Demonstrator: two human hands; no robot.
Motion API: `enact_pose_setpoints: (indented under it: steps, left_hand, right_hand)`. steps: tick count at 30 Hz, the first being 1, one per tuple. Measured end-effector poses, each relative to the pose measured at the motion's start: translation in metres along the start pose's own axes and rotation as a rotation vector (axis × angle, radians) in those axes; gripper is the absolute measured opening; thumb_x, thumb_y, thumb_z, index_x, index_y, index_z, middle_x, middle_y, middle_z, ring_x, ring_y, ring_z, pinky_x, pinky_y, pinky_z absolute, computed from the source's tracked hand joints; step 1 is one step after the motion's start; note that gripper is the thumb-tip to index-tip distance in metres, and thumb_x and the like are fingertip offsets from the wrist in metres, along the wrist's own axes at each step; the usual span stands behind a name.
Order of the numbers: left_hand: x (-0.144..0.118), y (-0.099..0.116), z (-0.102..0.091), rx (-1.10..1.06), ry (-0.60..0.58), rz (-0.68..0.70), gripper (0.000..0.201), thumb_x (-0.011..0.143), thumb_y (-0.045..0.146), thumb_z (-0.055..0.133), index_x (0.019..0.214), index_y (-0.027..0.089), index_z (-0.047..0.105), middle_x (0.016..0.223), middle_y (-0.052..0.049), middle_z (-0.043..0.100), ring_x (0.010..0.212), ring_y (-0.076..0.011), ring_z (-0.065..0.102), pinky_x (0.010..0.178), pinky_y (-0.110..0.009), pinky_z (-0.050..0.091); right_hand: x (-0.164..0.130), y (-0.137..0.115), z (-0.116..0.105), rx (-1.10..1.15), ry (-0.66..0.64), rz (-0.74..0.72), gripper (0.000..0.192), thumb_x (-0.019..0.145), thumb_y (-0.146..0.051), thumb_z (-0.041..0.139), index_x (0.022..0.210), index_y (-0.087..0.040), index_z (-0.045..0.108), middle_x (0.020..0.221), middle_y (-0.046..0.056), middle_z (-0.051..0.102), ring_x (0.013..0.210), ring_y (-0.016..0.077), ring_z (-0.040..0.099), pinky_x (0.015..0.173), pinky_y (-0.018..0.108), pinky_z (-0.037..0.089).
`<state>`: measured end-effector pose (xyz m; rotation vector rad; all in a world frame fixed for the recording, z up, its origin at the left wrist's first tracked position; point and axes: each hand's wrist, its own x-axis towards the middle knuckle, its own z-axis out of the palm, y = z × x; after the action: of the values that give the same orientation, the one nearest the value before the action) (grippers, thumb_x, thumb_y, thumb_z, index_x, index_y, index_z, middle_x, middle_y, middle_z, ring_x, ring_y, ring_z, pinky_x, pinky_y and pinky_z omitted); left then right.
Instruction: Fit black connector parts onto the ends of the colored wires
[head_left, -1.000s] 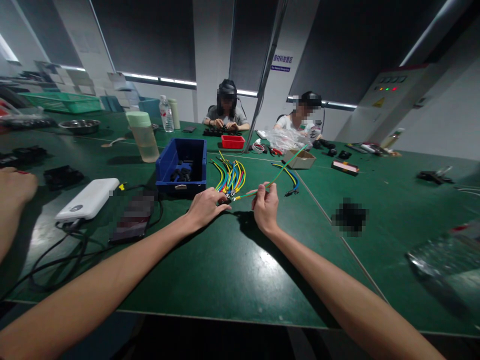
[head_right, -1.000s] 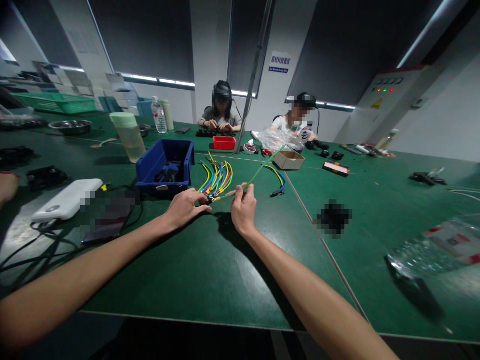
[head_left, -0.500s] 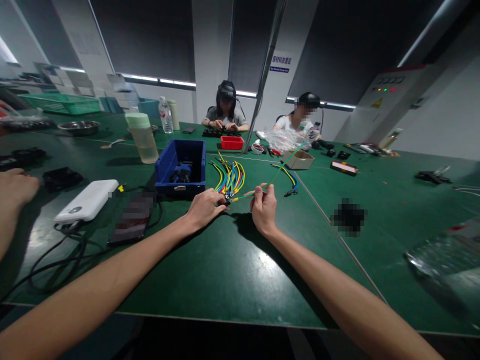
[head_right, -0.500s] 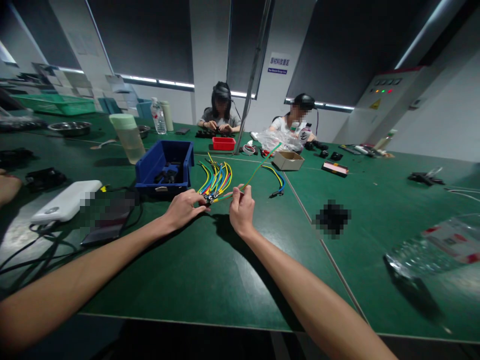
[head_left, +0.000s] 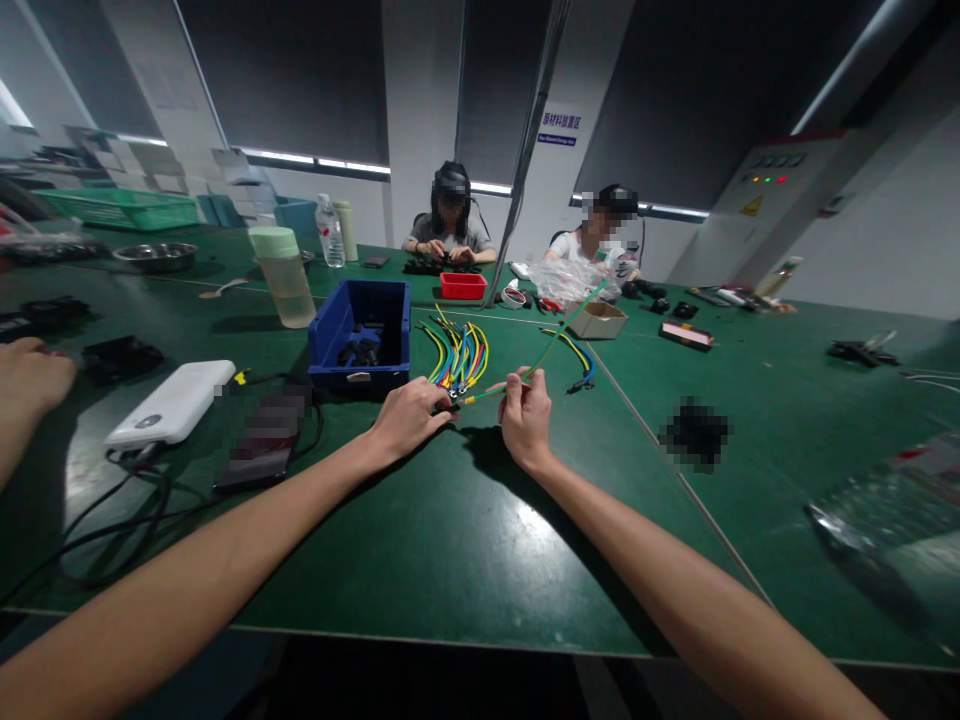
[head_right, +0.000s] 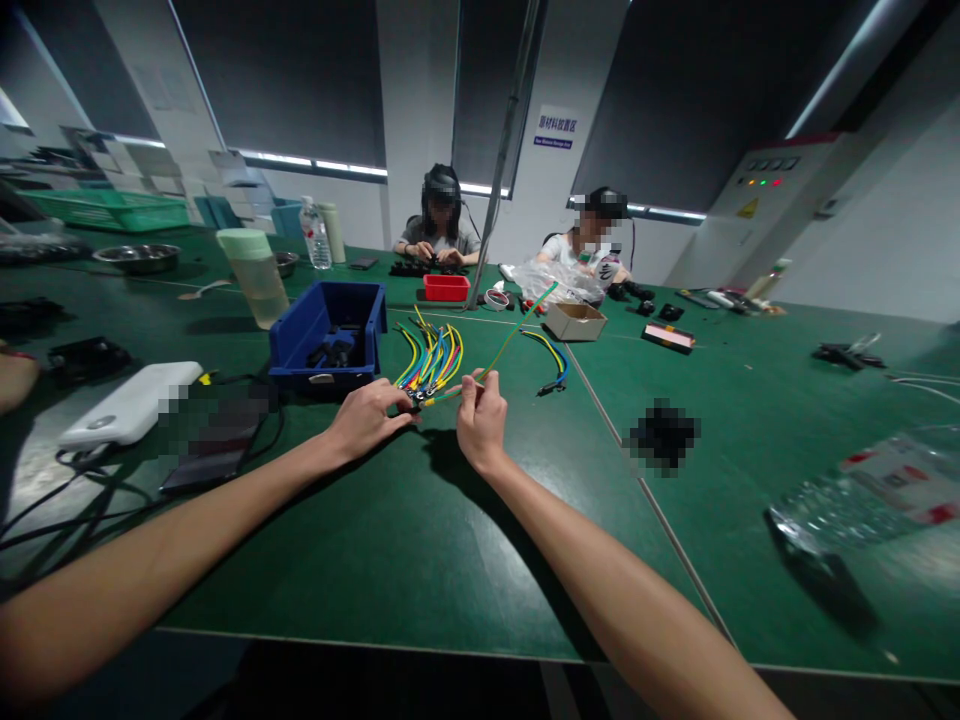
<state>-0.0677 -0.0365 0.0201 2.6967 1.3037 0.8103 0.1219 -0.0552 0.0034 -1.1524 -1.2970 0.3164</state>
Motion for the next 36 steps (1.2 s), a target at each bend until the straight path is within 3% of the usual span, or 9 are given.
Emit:
enact_pose_setpoints:
  steps: [22, 36]
  left_hand:
    - [-0.0006, -0.0012, 0.0014, 0.015, 0.025, 0.03, 0.013, 0.081, 0.034, 0.063, 0.079, 0.022, 0.067, 0.08, -0.002, 0.065, 0.08, -0.018, 0.056, 0.067, -0.027, 0.041]
    - [-0.0011, -0.0037, 0.0039, 0.031, 0.032, 0.082, 0.012, 0.083, 0.032, 0.062, 0.08, 0.021, 0.067, 0.081, -0.001, 0.067, 0.081, -0.0181, 0.055, 0.067, -0.028, 0.04]
  right_hand:
    - [-0.002, -0.0033, 0.0001, -0.03, -0.042, -0.049, 0.023, 0.091, -0.045, 0.042, 0.089, -0.022, 0.044, 0.056, -0.004, 0.055, 0.041, 0.0114, 0.045, 0.043, 0.021, 0.032]
    - [-0.0023, -0.0005, 0.0003, -0.066, -0.099, -0.112, 0.019, 0.093, -0.04, 0.041, 0.09, -0.022, 0.04, 0.062, -0.001, 0.06, 0.042, 0.0104, 0.045, 0.044, 0.021, 0.032]
